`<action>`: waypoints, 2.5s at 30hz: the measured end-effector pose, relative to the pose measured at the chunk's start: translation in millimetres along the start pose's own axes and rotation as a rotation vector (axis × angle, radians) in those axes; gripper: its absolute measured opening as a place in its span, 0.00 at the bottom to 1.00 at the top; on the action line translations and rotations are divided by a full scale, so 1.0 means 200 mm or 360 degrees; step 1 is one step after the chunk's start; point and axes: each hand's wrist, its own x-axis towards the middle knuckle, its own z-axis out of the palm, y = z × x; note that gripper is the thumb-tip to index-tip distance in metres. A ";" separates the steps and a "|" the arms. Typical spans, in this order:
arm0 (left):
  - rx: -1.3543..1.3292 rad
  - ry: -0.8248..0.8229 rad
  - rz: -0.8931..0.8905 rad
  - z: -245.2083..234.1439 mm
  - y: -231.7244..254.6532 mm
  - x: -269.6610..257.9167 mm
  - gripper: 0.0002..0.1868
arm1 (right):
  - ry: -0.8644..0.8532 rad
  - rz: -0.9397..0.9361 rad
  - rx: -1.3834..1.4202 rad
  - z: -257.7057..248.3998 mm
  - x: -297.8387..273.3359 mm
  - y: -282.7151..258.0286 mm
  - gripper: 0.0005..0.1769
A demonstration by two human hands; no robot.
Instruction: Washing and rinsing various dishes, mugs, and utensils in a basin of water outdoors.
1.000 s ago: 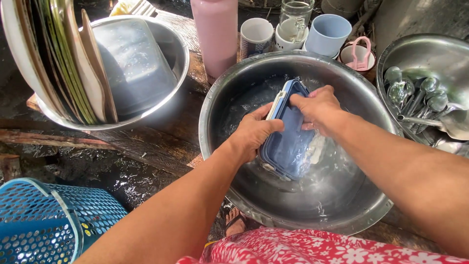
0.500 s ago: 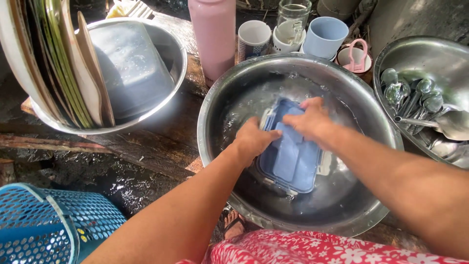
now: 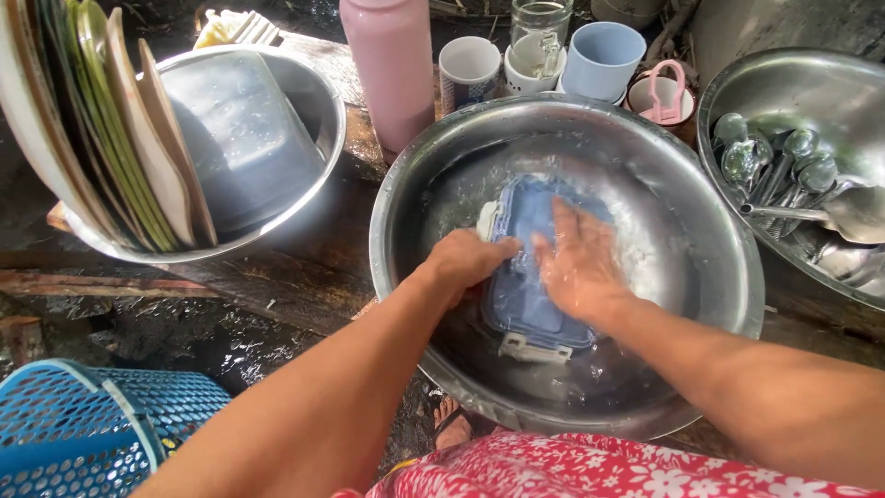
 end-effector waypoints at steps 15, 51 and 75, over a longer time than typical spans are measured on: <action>-0.0210 0.0683 0.0933 -0.09 0.57 -0.54 0.28 | -0.0635 0.0096 0.2880 -0.52 0.08 -0.17 0.26; -0.0464 0.1755 0.0520 -0.64 -0.32 -0.64 0.18 | 0.0467 -0.0924 0.0472 -0.22 0.96 -1.54 0.22; -0.0321 0.0770 0.1009 0.03 0.40 -0.35 0.18 | 0.0352 0.0054 0.0600 -0.72 -0.04 -0.04 0.13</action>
